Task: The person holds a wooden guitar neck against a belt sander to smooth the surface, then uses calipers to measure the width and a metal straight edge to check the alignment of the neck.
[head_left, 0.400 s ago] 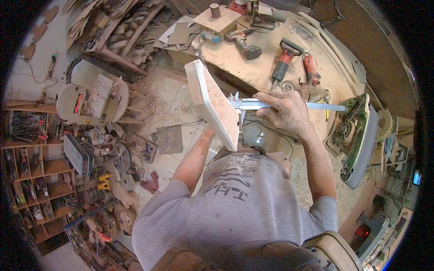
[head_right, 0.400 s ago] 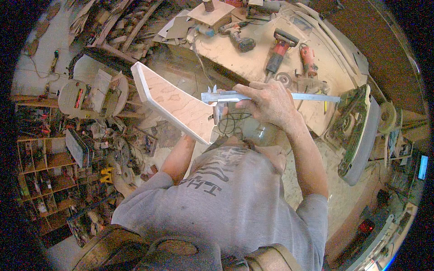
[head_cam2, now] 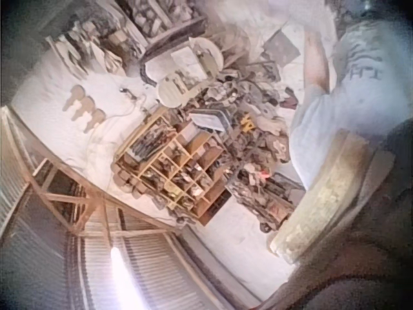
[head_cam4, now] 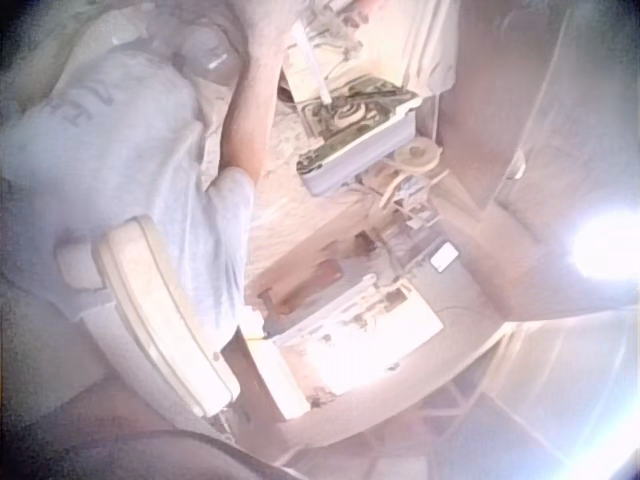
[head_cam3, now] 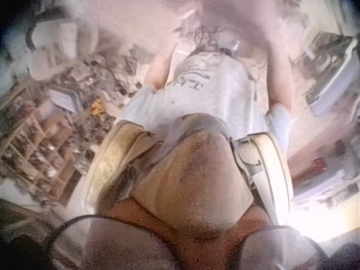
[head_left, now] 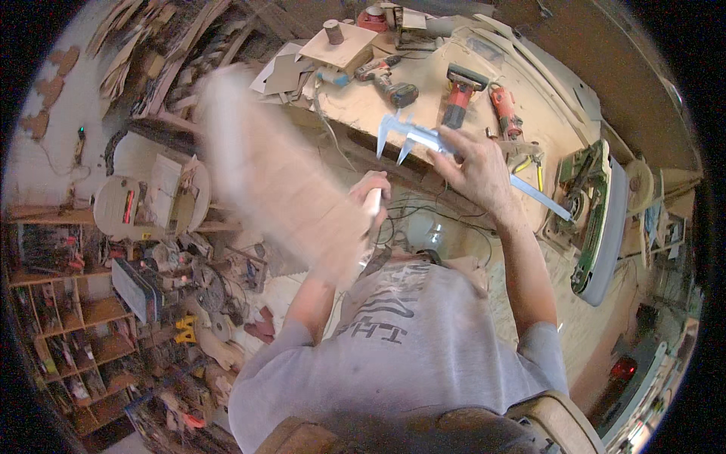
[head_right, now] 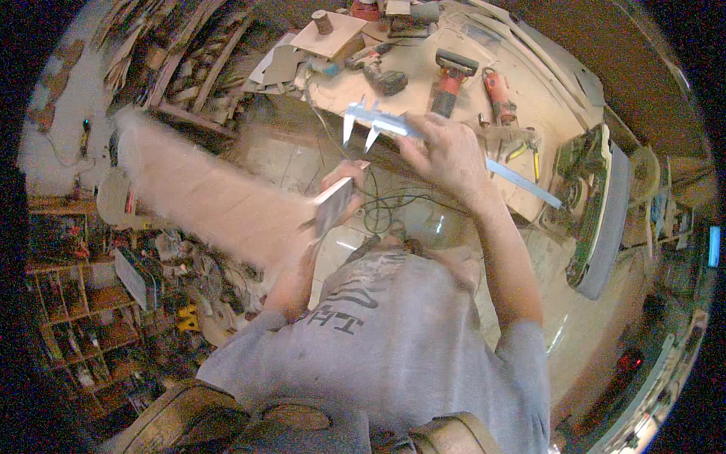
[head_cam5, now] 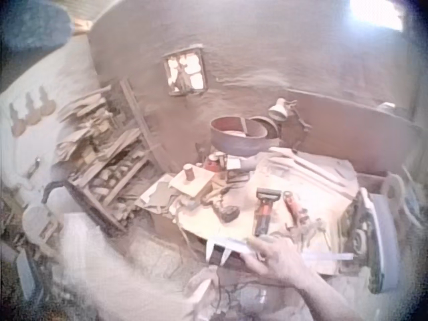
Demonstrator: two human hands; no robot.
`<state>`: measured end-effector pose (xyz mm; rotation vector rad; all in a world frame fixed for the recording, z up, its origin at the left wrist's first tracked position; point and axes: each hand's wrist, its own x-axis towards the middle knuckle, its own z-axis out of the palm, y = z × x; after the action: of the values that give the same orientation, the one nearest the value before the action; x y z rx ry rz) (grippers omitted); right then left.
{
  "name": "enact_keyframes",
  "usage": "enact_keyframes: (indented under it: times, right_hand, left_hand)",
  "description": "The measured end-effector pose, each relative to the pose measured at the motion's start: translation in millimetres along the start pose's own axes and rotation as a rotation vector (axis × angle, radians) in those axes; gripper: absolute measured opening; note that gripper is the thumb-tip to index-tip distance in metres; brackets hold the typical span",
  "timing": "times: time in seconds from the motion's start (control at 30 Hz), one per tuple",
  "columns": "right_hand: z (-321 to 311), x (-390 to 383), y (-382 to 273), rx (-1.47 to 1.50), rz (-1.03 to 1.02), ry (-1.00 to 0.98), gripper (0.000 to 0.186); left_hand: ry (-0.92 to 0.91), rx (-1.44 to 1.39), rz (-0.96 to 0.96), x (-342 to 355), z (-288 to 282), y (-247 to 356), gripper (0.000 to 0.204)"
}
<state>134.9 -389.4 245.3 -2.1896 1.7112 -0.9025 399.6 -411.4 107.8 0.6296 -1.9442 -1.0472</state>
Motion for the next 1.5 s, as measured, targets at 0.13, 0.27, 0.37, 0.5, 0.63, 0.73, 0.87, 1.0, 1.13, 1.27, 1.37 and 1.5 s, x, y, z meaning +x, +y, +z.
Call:
enact_keyframes:
  times: [0.13, 0.27, 0.37, 0.5, 0.63, 0.73, 0.87, 1.0, 1.13, 1.27, 1.37, 1.5]
  right_hand:
    - [4, -6, 11, -0.12, 0.028, 0.03, 0.033]
    - [2, -9, -2, -0.157, 0.016, 0.052, 0.034]
    - [8, -9, -5, -0.149, -0.008, 0.091, 0.033]
    - [10, -9, -13, -0.136, 0.013, 0.051, 0.034]
    - [12, -12, -12, -0.207, 0.001, -0.085, 0.038]
    - [25, -17, 2, -0.269, -0.014, -0.146, 0.039]
    - [38, -23, 16, -0.254, -0.042, -0.143, 0.041]
    - [45, -29, 12, -0.218, -0.009, -0.116, 0.042]
    - [51, -33, 17, -0.218, -0.047, -0.075, 0.042]
    - [57, -38, 25, -0.198, -0.047, -0.083, 0.039]
    - [56, -40, 24, -0.185, -0.043, -0.058, 0.038]
    - [60, -42, 27, -0.164, -0.034, -0.028, 0.038]
  left_hand:
    - [0.127, 0.011, 0.292, 31, -18, 71, 0.031]
    - [0.174, -0.017, 0.335, 42, -33, 120, 0.034]
    - [0.19, -0.021, 0.381, 43, -38, 133, 0.035]
    - [0.158, -0.043, 0.427, 45, -35, 138, 0.033]
    - [0.118, -0.044, 0.377, 42, -29, 140, 0.031]
    - [0.117, -0.04, 0.369, 44, -25, 143, 0.032]
    - [0.143, 0.0, 0.366, 45, -17, 147, 0.032]
    - [0.186, 0.027, 0.293, 43, -11, 151, 0.033]
    - [0.18, 0.012, 0.246, 41, -10, 153, 0.034]
    - [0.164, 0.001, 0.222, 39, -7, 154, 0.036]
    - [0.154, 0.005, 0.213, 39, -5, 155, 0.036]
    - [0.141, 0.01, 0.229, 43, -5, 157, 0.035]
